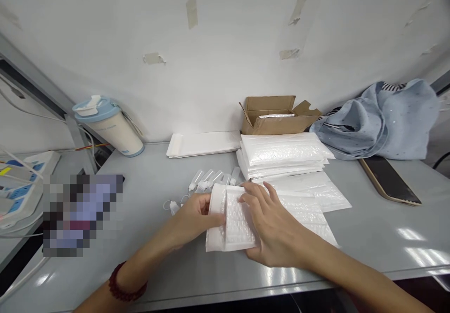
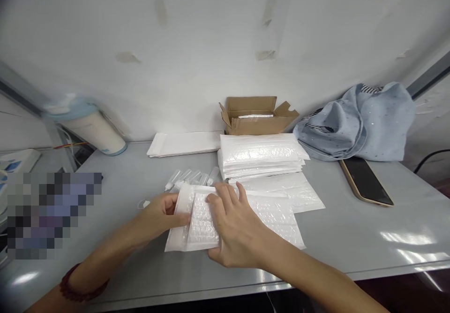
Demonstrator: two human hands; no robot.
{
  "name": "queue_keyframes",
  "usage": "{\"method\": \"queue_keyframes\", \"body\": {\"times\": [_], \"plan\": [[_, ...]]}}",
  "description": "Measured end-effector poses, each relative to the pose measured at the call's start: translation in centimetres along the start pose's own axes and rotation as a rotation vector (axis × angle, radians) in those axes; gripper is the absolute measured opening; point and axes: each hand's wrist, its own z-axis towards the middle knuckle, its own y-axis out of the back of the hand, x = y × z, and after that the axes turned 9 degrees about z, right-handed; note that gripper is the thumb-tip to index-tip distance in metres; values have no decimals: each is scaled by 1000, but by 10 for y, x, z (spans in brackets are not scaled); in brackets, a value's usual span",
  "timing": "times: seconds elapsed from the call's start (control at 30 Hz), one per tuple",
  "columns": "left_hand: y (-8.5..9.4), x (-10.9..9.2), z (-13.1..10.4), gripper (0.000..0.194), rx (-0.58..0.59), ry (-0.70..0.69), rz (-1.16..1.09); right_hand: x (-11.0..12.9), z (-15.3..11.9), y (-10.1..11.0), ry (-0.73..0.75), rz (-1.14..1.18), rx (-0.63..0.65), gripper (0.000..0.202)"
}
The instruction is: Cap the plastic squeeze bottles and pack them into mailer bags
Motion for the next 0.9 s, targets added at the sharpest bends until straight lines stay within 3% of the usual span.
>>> {"method": "queue_keyframes", "body": {"times": [0.07, 0.27, 0.33, 0.47, 0.5, 0.63, 0.73, 0.9], "plan": [[-7, 0, 0, 4, -24, 41, 54, -1, 1, 0, 15, 24, -30, 57], [-17, -2, -1, 18, -135, 96, 188, -5, 5, 2, 19, 29, -48, 63], [-9, -2, -1, 23, -236, 44, 269, -9, 5, 4, -10, 21, -52, 65], [20, 0, 1, 27, -609, -89, 649, -18, 6, 8, -57, 32, -108, 63], [28, 1, 1, 25, -658, -95, 699, -20, 6, 9, -58, 38, -123, 62], [43, 7, 5, 19, -602, -78, 835, -22, 7, 8, -33, 63, -173, 57], [41, 13, 9, 23, -523, -57, 861, -22, 8, 7, -22, 72, -174, 55], [37, 14, 10, 31, -503, -22, 873, -22, 8, 6, -16, 75, -171, 56]]}}
